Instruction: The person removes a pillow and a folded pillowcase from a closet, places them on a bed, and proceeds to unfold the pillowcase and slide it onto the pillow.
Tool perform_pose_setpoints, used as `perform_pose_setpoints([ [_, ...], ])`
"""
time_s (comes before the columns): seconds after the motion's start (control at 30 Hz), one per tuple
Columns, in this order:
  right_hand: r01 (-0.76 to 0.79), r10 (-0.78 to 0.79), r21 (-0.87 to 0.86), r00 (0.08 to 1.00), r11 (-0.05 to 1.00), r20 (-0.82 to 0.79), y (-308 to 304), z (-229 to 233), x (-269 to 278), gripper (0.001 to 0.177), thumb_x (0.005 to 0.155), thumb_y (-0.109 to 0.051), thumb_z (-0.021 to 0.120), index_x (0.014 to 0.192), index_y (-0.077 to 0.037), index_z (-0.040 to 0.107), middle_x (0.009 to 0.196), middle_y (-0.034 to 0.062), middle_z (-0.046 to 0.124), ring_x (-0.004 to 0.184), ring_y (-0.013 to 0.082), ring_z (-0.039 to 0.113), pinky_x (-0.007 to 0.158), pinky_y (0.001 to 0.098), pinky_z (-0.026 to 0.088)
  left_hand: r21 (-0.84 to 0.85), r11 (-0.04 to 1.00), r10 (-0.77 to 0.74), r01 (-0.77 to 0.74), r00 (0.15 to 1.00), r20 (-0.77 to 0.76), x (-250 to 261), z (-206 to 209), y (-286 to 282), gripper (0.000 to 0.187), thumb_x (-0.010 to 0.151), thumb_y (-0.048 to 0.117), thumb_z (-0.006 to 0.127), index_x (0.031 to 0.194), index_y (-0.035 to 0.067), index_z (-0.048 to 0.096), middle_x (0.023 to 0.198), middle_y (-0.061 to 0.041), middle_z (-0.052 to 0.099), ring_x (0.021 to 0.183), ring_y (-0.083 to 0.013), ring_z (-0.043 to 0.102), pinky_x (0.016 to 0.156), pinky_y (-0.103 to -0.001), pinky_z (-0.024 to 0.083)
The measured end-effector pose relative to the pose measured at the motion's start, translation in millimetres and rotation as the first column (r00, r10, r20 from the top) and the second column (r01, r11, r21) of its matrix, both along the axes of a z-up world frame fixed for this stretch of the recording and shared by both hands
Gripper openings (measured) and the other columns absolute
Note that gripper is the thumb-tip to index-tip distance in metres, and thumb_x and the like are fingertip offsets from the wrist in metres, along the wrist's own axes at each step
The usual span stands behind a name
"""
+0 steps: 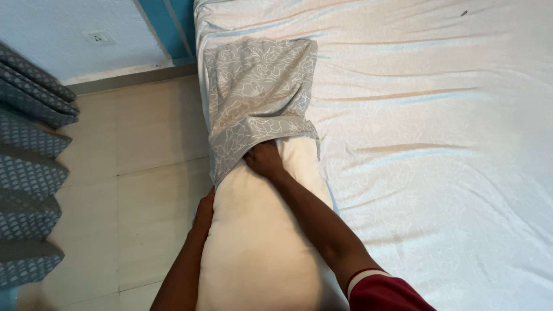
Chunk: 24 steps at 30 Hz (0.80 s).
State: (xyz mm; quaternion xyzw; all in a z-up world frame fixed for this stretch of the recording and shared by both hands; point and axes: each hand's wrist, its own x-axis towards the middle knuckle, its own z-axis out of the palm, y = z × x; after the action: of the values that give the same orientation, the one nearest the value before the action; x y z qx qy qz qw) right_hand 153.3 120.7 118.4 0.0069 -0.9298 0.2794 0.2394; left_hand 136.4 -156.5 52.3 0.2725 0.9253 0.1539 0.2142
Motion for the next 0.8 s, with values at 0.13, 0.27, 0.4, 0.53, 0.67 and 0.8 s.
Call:
perform_pose_setpoints([
  [0.13,0.022,-0.022,-0.002,1.0,1.0,0.015,-1.6,0.8,-2.7,0.037,0.081,-0.028,0.071,0.111,-0.008,0.073,0.114,0.0207,0.071,0.112,0.042,0.062,0.104,0.0545,0.039,-0.03,0.999,0.023,-0.025,0.998,-0.056,5.3,-5.1,-1.3,0.037,0.098,0.017,0.054,0.134,0.009,0.056,0.109,-0.022,0.071,0.1,-0.0396,0.07,0.086,-0.053,0.054],
  [0.27,0.01,-0.011,-0.059,1.0,0.998,-0.007,1.0,-0.8,-6.1,0.041,0.082,-0.032,0.069,0.114,-0.007,0.072,0.117,0.0222,0.071,0.114,0.0432,0.062,0.101,0.0539,0.042,-0.076,0.997,0.02,-0.028,0.994,-0.112,-0.1,11.6,3.8,0.034,0.098,0.016,0.054,0.13,0.009,0.058,0.111,-0.02,0.07,0.103,-0.0383,0.069,0.086,-0.053,0.053],
  [0.4,0.016,-0.007,-0.101,0.996,0.995,0.085,1.7,-9.1,-9.2,0.044,0.09,-0.039,0.065,0.118,-0.006,0.07,0.118,0.022,0.071,0.114,0.0427,0.063,0.1,0.0546,0.044,-0.201,0.978,0.024,-0.054,0.989,-0.148,-11.4,57.0,17.6,0.03,0.097,0.015,0.055,0.126,0.008,0.06,0.113,-0.017,0.07,0.105,-0.037,0.069,0.086,-0.054,0.052],
  [0.53,0.064,-0.058,-0.051,0.993,0.997,0.105,1.5,-14.2,-11.3,0.051,0.094,-0.044,0.063,0.123,-0.003,0.067,0.117,0.0242,0.07,0.112,0.0437,0.063,0.099,0.0561,0.043,-0.069,0.991,0.092,-0.112,0.967,-0.239,-25.1,108.7,47.6,0.033,0.09,0.01,0.06,0.123,0.008,0.062,0.114,-0.017,0.069,0.104,-0.0379,0.067,0.087,-0.054,0.05],
  [0.67,0.075,-0.068,-0.043,0.987,0.996,0.147,-0.3,-15.9,-13.3,0.052,0.094,-0.045,0.063,0.124,-0.003,0.066,0.116,0.0242,0.071,0.111,0.043,0.063,0.099,0.0558,0.043,0.27,0.962,0.131,-0.047,0.944,-0.302,-25.2,146.7,85.9,0.03,0.094,0.011,0.062,0.124,0.011,0.064,0.114,-0.016,0.068,0.106,-0.0395,0.066,0.091,-0.05,0.051],
  [0.8,0.089,-0.085,-0.04,0.991,0.995,0.103,2.7,-19.5,-13.0,0.047,0.091,-0.04,0.065,0.121,-0.004,0.068,0.116,0.0248,0.07,0.11,0.0441,0.062,0.098,0.055,0.044,0.38,0.918,0.037,0.111,0.932,-0.361,-18.0,150.8,119.7,0.035,0.086,0.015,0.07,0.119,0.007,0.063,0.112,-0.016,0.064,0.101,-0.0387,0.065,0.086,-0.049,0.052],
])
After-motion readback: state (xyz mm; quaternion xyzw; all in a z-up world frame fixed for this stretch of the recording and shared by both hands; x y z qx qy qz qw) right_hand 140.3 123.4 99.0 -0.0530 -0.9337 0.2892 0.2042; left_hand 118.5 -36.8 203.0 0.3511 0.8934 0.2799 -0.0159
